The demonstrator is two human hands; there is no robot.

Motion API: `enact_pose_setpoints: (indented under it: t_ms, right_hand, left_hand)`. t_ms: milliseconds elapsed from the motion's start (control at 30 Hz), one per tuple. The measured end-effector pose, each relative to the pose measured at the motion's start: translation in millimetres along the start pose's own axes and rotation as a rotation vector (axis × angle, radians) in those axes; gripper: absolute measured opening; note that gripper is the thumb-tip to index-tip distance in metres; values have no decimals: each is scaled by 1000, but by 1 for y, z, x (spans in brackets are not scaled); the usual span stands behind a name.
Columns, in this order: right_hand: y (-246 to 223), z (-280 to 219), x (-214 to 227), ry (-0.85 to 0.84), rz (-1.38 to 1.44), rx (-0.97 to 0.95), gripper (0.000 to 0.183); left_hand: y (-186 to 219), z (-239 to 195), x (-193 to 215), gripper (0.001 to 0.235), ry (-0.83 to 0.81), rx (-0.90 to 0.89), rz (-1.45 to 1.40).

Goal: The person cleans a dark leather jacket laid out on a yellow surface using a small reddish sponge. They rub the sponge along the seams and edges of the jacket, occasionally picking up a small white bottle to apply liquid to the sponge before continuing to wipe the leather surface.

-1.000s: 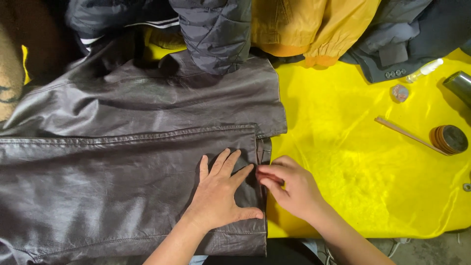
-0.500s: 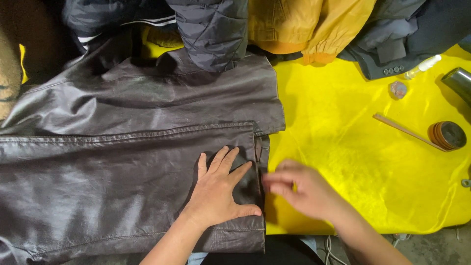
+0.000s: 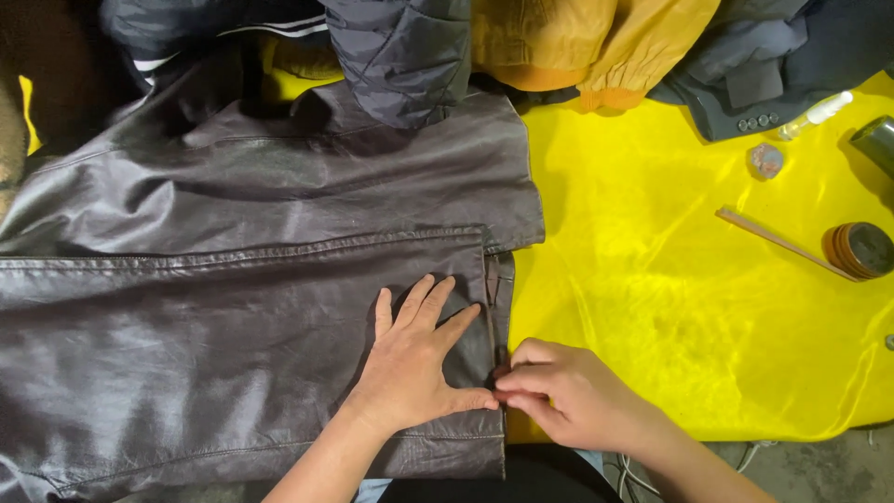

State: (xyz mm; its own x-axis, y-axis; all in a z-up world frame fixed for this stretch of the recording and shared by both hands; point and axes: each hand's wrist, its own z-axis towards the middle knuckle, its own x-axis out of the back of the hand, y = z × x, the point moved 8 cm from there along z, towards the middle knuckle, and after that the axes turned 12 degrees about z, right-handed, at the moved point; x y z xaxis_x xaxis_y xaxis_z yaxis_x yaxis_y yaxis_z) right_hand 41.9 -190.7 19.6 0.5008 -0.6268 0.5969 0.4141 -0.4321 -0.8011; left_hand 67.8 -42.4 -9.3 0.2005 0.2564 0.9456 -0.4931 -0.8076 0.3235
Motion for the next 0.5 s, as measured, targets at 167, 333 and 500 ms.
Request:
enact_pose_setpoints:
  t_ms: [167, 333, 500]
  right_hand:
    - [20, 9, 21, 84, 123, -3, 25]
    - [28, 19, 38, 226, 41, 8, 28]
    - [38, 48, 54, 389, -24, 42, 29]
  left_hand:
    - [0, 0, 0, 108, -3, 7, 8]
    - [3, 6, 17, 76, 98, -7, 90]
    - [-13, 42, 39, 43, 235, -8, 204]
